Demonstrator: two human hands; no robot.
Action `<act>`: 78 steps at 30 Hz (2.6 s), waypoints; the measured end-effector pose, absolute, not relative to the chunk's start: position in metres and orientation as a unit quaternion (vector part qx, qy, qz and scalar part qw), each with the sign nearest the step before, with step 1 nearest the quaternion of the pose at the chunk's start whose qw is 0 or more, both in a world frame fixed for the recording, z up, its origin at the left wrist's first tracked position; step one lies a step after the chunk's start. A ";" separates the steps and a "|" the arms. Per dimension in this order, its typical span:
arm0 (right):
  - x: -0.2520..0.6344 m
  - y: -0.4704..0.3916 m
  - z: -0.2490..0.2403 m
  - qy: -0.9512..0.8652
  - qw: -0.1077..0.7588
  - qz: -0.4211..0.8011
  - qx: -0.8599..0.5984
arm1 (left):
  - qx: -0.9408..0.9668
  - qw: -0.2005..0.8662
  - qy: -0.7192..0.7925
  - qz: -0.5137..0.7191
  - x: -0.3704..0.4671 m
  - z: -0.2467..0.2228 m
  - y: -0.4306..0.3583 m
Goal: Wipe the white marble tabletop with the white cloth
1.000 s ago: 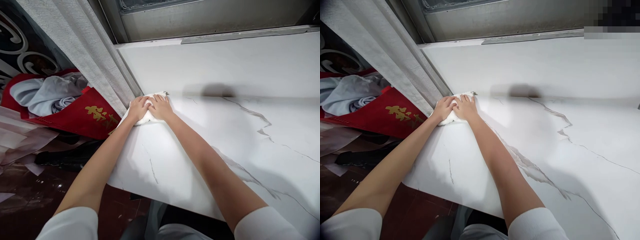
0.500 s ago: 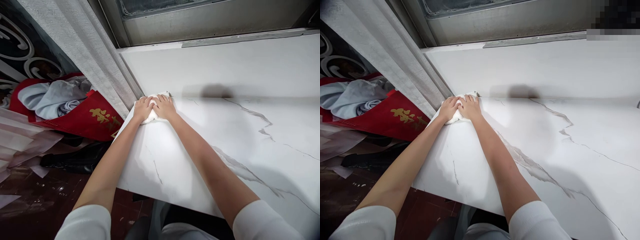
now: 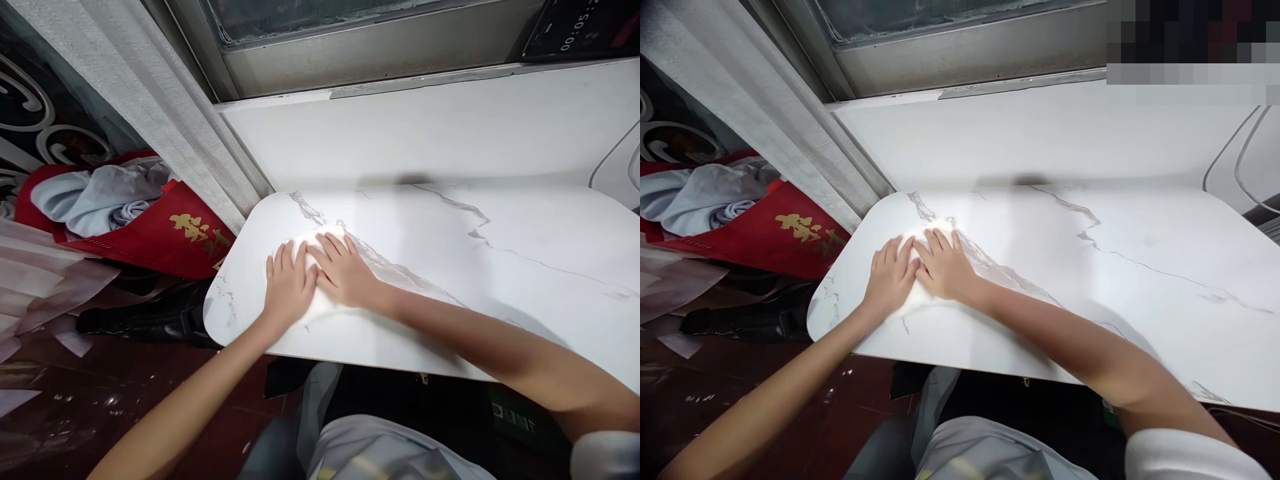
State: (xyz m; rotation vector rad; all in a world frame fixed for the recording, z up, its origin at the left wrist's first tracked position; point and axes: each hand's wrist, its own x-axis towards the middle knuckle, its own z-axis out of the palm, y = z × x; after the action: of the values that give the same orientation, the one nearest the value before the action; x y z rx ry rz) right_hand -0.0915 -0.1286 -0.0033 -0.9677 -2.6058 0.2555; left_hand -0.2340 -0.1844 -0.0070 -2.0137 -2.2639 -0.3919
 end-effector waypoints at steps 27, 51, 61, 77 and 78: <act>-0.086 -0.036 -0.001 -0.882 0.208 0.142 -0.398 | -0.687 -0.021 -0.704 -0.176 -0.221 -0.004 -0.079; -0.076 0.019 -0.001 -0.850 0.216 0.108 -0.468 | -0.706 -0.054 -0.687 -0.163 -0.208 0.003 -0.008; -0.024 -0.090 -0.004 -0.874 0.160 0.049 -0.456 | -0.704 -0.012 -0.696 -0.143 -0.153 0.000 -0.127; 0.076 -0.205 -0.009 -0.883 0.162 0.022 -0.441 | -0.804 -0.155 -0.557 -0.139 -0.091 0.008 -0.238; 0.076 -0.199 -0.009 -0.883 0.159 0.023 -0.442 | -0.804 -0.151 -0.558 -0.138 -0.090 0.008 -0.233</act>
State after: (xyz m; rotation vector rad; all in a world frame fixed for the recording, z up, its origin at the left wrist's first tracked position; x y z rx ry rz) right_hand 0.0765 -0.1994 -0.0086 -1.2630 -2.5235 0.0653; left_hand -0.0896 -0.2327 0.0078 -2.8036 -1.9441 -0.4801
